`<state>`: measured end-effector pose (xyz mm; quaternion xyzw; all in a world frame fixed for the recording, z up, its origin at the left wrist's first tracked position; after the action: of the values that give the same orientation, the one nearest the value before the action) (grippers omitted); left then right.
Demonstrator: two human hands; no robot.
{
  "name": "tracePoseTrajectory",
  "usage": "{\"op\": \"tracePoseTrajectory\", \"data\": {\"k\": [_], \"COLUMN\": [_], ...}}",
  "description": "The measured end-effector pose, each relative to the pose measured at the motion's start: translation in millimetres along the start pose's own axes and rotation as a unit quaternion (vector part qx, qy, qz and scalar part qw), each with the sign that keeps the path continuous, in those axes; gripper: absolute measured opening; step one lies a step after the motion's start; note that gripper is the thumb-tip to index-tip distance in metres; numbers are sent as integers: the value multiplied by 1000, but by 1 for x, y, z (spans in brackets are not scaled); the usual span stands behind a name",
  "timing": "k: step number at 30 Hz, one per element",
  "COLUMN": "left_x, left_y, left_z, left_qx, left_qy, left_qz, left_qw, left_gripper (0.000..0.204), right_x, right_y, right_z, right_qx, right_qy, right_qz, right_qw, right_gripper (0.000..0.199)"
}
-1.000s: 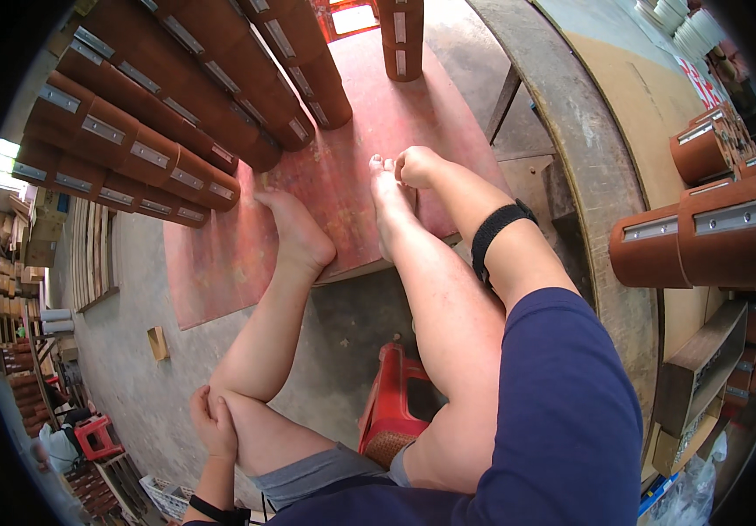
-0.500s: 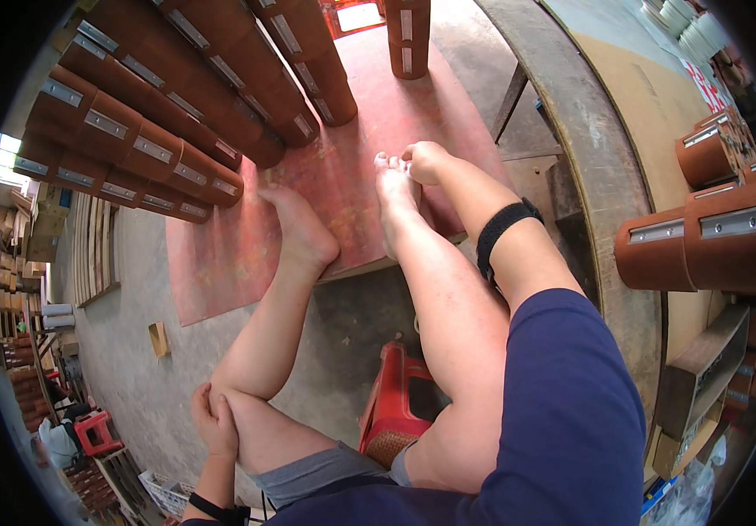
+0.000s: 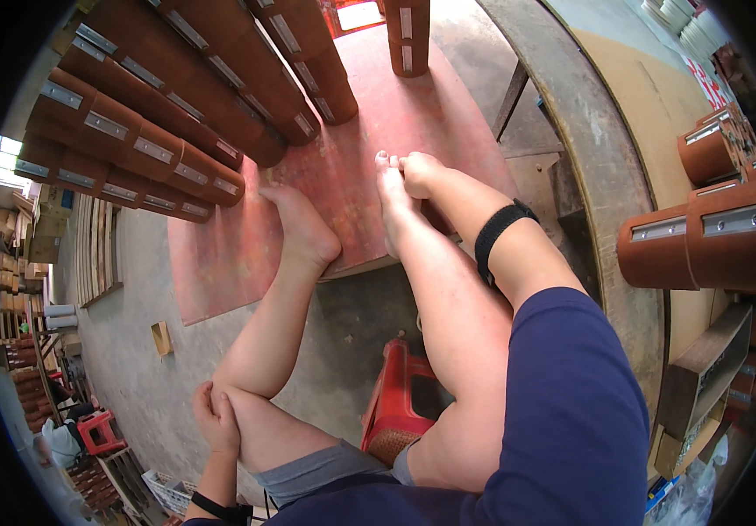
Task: The person assembles small metal components onto a wooden cylindrical block using a powered driver and a hammer.
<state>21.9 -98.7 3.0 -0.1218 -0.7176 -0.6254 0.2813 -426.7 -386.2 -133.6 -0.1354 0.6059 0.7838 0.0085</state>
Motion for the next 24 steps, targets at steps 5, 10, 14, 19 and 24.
{"op": "tracePoseTrajectory", "data": {"k": [5, 10, 14, 19, 24], "left_x": [-2, -2, -3, -24, -20], "left_y": [0, -1, 2, -9, 26], "left_z": [0, 1, 1, 0, 5], "left_qx": [-5, -5, -1, -17, -1], "left_qy": [-3, 2, 3, 6, 89], "left_qz": [-7, -6, -7, 39, 54], "left_qw": [1000, 1000, 1000, 999, 995], "left_gripper": [34, 34, 34, 36, 38], "right_x": [14, 11, 1, 40, -35], "right_y": [-8, -4, -6, -12, -11], "right_z": [1, -2, -8, -7, -15], "right_qx": [-170, 44, -93, -94, -43], "right_qy": [-69, -43, -17, -48, 42], "right_qz": [-168, -61, -59, -45, -16], "right_qw": [969, 996, 994, 993, 998], "right_gripper": [28, 30, 31, 16, 32]}}
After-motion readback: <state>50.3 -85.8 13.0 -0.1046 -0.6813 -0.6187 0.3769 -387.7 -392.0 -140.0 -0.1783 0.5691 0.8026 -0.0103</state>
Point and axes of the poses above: each hand's wrist, its own z-axis away from the middle knuckle, its own y-axis out of the back of the hand, x = y × z, the point moved 10 cm from there along -z, towards the middle knuckle, and after that the axes turned 8 degrees about z, right-handed, at the moved point
